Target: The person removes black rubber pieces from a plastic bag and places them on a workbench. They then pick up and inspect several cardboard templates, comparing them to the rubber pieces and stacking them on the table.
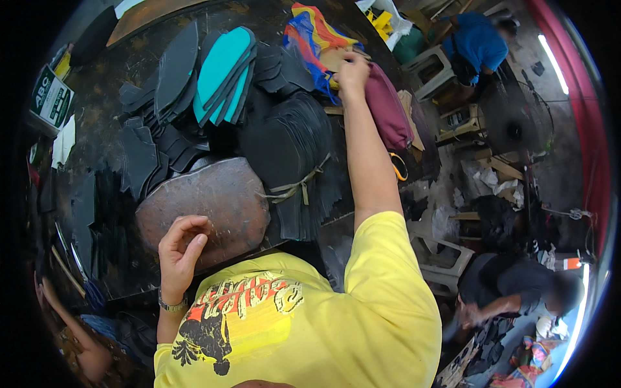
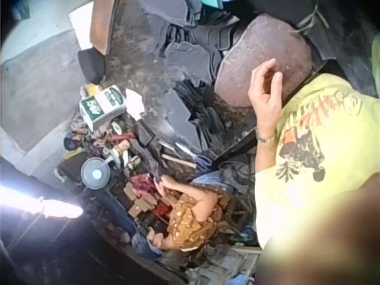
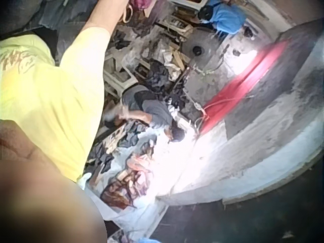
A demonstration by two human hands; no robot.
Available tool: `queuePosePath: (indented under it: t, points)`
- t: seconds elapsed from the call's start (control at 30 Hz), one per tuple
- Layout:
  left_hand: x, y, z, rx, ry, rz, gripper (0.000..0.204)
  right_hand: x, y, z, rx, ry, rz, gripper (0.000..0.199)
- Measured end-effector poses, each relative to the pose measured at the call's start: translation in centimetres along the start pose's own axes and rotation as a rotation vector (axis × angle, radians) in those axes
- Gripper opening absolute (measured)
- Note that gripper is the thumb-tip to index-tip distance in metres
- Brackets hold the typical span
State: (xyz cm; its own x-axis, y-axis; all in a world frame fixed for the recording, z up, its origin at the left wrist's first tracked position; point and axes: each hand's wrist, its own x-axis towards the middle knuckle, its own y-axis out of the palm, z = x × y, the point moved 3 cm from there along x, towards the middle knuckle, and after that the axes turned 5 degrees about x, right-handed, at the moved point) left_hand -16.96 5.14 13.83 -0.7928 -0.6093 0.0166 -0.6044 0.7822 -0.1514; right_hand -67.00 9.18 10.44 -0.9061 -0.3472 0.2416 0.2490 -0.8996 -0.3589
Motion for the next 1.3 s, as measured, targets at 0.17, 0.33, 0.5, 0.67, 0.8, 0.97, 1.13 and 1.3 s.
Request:
queuePosePath:
  t: [0.17, 0.33, 0.5, 0.67, 0.8, 0.97, 1.13, 1.3]
  points:
    - [0.9, 0.4, -0.7, 0.143, 0.102, 0.054, 0.026, -1.3, -1.5, 1.7, -0.469, -0.327, 0.006, 0.020]
    - [0.1, -0.8, -0.8, 0.251, 0.186, 0.060, 0.026, -3.8, -16.3, 5.7, -0.533, -0.602, -0.109, 0.020]
    - [-1.3, -1.8, 0.7, 0.233, 0.167, 0.082, 0.025, -8.8, -39.0, 10.3, -0.916, -0.190, -0.491, 0.030]
    - [-1.7, -1.1, 1.4, 0.225, 0.183, 0.153, 0.027, -20.1, -47.5, 9.5, -0.915, 0.213, -0.262, 0.041]
    - [-1.3, -0.6, 1.4, 0.270, 0.233, 0.207, 0.027, -30.4, -44.6, 6.6, -0.918, 0.383, -0.063, 0.066]
    - [-1.3, -0.4, 1.3, 0.291, 0.255, 0.262, 0.027, -38.2, -39.2, 3.3, -1.505, 0.248, 0.065, 0.094]
    - [-1.8, -0.1, 1.2, 0.325, 0.266, 0.242, 0.026, -38.7, -41.2, -0.1, -1.771, 0.201, -0.089, 0.078]
    - [-2.2, 0.3, 0.8, 0.350, 0.259, 0.232, 0.027, -36.2, -44.5, -1.4, -1.635, -0.210, -0.142, 0.037]
